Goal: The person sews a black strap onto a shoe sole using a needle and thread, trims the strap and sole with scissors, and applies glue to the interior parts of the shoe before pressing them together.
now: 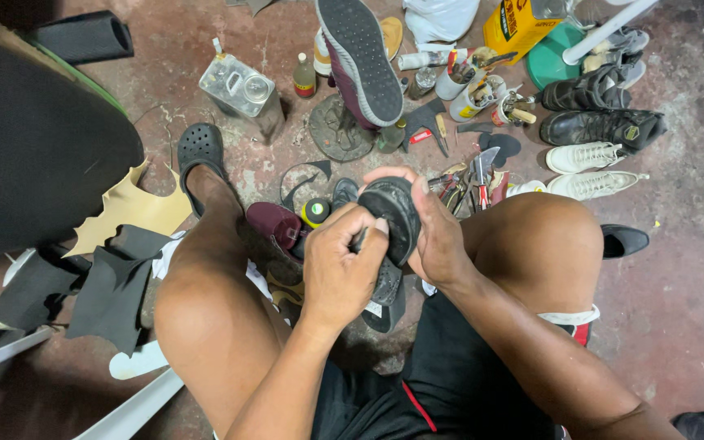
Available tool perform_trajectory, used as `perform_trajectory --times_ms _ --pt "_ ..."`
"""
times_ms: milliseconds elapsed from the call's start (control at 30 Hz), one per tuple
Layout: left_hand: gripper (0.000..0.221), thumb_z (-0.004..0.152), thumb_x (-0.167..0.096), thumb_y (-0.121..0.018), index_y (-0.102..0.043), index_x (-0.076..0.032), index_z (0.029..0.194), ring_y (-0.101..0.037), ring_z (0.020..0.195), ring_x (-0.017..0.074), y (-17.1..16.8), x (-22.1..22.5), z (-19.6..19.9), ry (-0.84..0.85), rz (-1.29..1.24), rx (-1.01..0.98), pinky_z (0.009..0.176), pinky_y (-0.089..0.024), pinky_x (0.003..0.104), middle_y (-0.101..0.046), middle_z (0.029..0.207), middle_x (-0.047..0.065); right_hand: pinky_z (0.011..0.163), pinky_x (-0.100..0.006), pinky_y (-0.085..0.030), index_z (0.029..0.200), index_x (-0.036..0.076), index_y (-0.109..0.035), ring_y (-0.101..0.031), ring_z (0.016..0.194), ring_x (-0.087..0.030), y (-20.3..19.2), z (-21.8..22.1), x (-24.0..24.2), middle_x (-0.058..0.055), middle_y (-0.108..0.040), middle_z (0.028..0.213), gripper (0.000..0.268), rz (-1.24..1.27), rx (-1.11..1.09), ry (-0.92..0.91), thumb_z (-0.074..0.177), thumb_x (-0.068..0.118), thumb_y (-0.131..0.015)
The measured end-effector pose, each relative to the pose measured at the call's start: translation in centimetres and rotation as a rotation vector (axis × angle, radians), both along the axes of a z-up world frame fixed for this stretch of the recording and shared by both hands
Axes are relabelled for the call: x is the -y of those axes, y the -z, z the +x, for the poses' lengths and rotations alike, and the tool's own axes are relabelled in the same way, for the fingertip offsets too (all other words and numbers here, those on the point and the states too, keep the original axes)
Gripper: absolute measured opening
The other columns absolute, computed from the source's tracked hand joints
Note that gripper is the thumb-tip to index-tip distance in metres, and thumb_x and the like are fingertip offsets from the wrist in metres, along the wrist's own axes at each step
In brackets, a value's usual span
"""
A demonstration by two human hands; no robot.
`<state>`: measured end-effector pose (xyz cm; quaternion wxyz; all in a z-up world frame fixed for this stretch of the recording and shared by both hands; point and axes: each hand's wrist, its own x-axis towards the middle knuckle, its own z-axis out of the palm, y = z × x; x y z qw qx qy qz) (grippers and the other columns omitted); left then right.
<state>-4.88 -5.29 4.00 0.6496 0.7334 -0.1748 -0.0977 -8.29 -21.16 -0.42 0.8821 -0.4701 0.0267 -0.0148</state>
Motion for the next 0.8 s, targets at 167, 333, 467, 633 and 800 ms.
perform_trajectory --times_ms 167,333,467,633,800 --pt "0.017 0.091 -0.010 -0.063 -0.056 0.002 0.082 -0.052 0.065 0.0161 0.1 -0.8 0.4 0.041 -0.075 0.050 0.065 -0.045 0.031 -0.055 0.073 0.009 0.105 -0.036 -0.050 0.138 -0.004 -0.049 -0.062 0.114 -0.019 -0.4 0.5 0.9 -0.013 -0.062 0.122 0.062 -0.033 0.049 0.000 0.111 0.051 -0.042" --pt "0.019 0.092 -0.009 -0.063 -0.054 0.003 0.081 -0.052 0.070 0.0158 0.6 -1.4 0.7 0.099 -0.093 0.035 0.068 -0.044 0.031 -0.053 0.075 0.009 0.105 -0.034 -0.049 0.140 -0.003 -0.046 -0.061 0.114 -0.017 -1.1 0.1 0.2 -0.012 -0.061 0.122 0.065 -0.105 0.077 0.011 0.110 0.055 -0.046" --pt "0.018 0.095 -0.011 -0.060 -0.056 0.001 0.082 -0.057 0.078 0.0150 1.0 -2.0 1.2 0.187 -0.182 0.039 0.074 -0.046 0.030 -0.059 0.082 0.006 0.103 -0.032 -0.045 0.143 -0.002 -0.045 -0.056 0.115 -0.015 -2.5 -0.4 0.2 -0.010 -0.057 0.125 0.071 -0.258 0.058 0.003 0.106 0.059 -0.051" --pt "0.020 0.094 -0.015 -0.060 -0.055 -0.001 0.080 -0.052 0.079 0.0155 2.1 -3.2 1.3 0.233 -0.213 0.054 0.075 -0.041 0.031 -0.055 0.083 0.006 0.116 -0.034 -0.039 0.141 0.000 -0.049 -0.051 0.127 -0.018 -4.0 -1.1 0.2 -0.009 -0.052 0.131 0.069 -0.520 0.176 0.008 0.108 0.060 -0.051" --pt "0.021 0.096 -0.020 -0.059 -0.064 0.001 0.094 -0.058 0.089 0.0170 1.9 -3.5 1.0 0.261 -0.255 0.054 0.083 -0.046 0.030 -0.063 0.096 0.007 0.125 -0.037 -0.032 0.142 -0.001 -0.048 -0.045 0.136 -0.021 -4.5 -1.3 0.3 -0.011 -0.044 0.137 0.064 -0.500 0.231 -0.020 0.108 0.053 -0.055"
